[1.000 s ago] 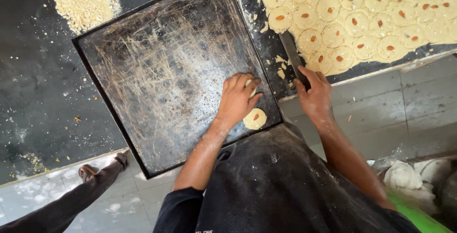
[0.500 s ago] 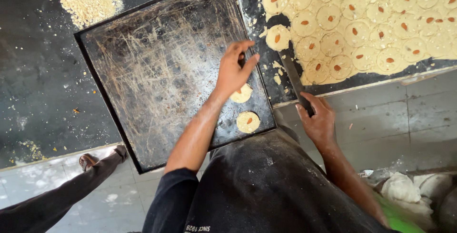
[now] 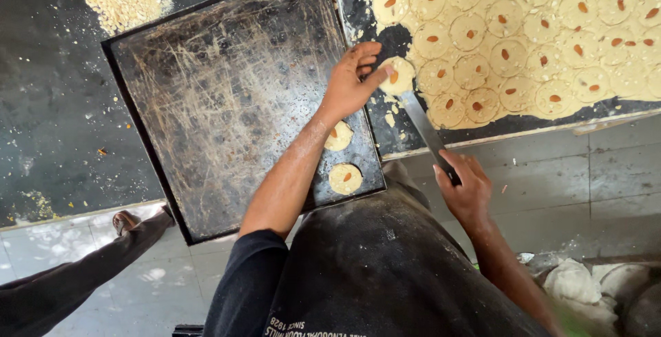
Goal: The person places almonds onto circular dough pieces arranged on a large tray. They then use a metal spatula to lift the dough circles and transfer them onto a baking sheet.
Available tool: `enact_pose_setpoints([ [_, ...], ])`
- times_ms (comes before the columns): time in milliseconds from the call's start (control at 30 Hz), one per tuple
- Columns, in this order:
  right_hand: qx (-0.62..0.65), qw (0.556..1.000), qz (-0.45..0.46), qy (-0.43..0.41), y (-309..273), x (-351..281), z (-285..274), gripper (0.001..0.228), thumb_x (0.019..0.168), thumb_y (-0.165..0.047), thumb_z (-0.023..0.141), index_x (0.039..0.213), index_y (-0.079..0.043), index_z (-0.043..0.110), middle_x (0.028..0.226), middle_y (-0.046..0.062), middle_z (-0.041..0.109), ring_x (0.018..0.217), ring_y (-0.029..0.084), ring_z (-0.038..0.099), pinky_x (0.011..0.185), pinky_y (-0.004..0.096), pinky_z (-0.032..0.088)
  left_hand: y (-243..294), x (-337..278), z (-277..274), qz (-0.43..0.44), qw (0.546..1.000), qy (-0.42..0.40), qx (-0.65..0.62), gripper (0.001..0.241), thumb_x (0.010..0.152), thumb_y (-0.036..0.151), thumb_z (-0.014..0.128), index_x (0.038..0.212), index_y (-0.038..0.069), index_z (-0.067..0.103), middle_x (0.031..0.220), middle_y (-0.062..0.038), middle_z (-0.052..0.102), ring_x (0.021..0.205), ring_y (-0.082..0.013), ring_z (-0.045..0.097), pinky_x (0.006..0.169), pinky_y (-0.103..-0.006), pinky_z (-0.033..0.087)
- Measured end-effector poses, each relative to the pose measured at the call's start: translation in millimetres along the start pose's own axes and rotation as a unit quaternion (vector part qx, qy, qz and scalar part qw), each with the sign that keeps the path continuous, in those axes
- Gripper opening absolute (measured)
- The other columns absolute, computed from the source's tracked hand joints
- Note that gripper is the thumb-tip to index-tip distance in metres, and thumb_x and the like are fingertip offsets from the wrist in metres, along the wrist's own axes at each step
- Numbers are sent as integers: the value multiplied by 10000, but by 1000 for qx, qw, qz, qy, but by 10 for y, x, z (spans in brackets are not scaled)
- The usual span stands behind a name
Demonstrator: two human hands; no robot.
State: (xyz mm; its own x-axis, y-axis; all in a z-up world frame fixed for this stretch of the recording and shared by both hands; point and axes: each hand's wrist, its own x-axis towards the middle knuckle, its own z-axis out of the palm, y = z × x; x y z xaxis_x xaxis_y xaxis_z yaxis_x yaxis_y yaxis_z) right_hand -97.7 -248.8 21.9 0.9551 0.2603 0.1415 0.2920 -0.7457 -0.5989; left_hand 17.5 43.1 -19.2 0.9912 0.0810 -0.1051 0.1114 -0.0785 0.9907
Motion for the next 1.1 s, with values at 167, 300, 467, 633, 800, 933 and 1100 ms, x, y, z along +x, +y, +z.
enact_pose_setpoints([
  [167, 16, 997, -69, 8, 109, -73, -137, 278, 897, -66, 800, 1165, -35, 732, 957, 96, 710, 833, 233, 667, 710, 344, 540, 84, 19, 22, -92, 969, -180, -140, 403, 920, 128, 824, 1277, 19, 672, 1105, -107, 737, 982, -136, 683, 859, -292, 573],
  [300, 11, 997, -79, 8, 250, -104, -246, 288, 900, -77, 802, 1176, -33, 735, 993, 113, 722, 821, 202, 688, 672, 312, 553, 100, 64, 12, -87, 972, -154, -154, 328, 890, 50, 821, 1193, 41, 695, 1015, -54, 779, 901, -109, 738, 796, -270, 625],
  [467, -30, 998, -46, 16, 337, -184, -427, 283, 929, -61, 801, 1200, -20, 730, 1020, 118, 723, 855, 211, 687, 709, 312, 555, 87, 28, 12, -91, 970, -86, -209, 321, 903, 22, 816, 1201, 28, 698, 1000, -83, 786, 835, -112, 730, 705, -268, 595],
  [633, 33, 996, -71, 47, 260, -220, -411, 279, 914, -55, 809, 1178, -18, 724, 1062, 131, 728, 890, 216, 707, 737, 314, 574, 55, -54, 47, -162, 918, -100, -348, 374, 911, 28, 772, 1271, 25, 666, 1074, -94, 754, 920, -154, 742, 784, -329, 625],
  [800, 15, 998, -39, 47, 194, -224, -404, 277, 903, -45, 818, 1166, -8, 740, 1017, 124, 731, 843, 217, 694, 710, 334, 550, -14, -103, 67, -165, 887, -107, -418, 355, 942, 26, 747, 1286, 10, 662, 1127, -119, 749, 981, -198, 755, 855, -364, 651],
  [933, 33, 997, -52, 54, 183, -225, -410, 278, 911, -54, 813, 1173, -20, 726, 1051, 123, 718, 886, 225, 693, 743, 336, 557, -55, -108, 105, -167, 899, -98, -393, 359, 940, 21, 752, 1286, 5, 660, 1117, -125, 752, 970, -203, 753, 834, -362, 646],
  [1100, 22, 999, -39, 28, 194, -214, -355, 289, 897, -67, 812, 1170, -26, 728, 1001, 103, 712, 863, 231, 678, 734, 342, 547, -64, -101, 102, -181, 879, -95, -431, 359, 930, 34, 750, 1277, 13, 661, 1114, -133, 754, 973, -211, 759, 838, -362, 654],
])
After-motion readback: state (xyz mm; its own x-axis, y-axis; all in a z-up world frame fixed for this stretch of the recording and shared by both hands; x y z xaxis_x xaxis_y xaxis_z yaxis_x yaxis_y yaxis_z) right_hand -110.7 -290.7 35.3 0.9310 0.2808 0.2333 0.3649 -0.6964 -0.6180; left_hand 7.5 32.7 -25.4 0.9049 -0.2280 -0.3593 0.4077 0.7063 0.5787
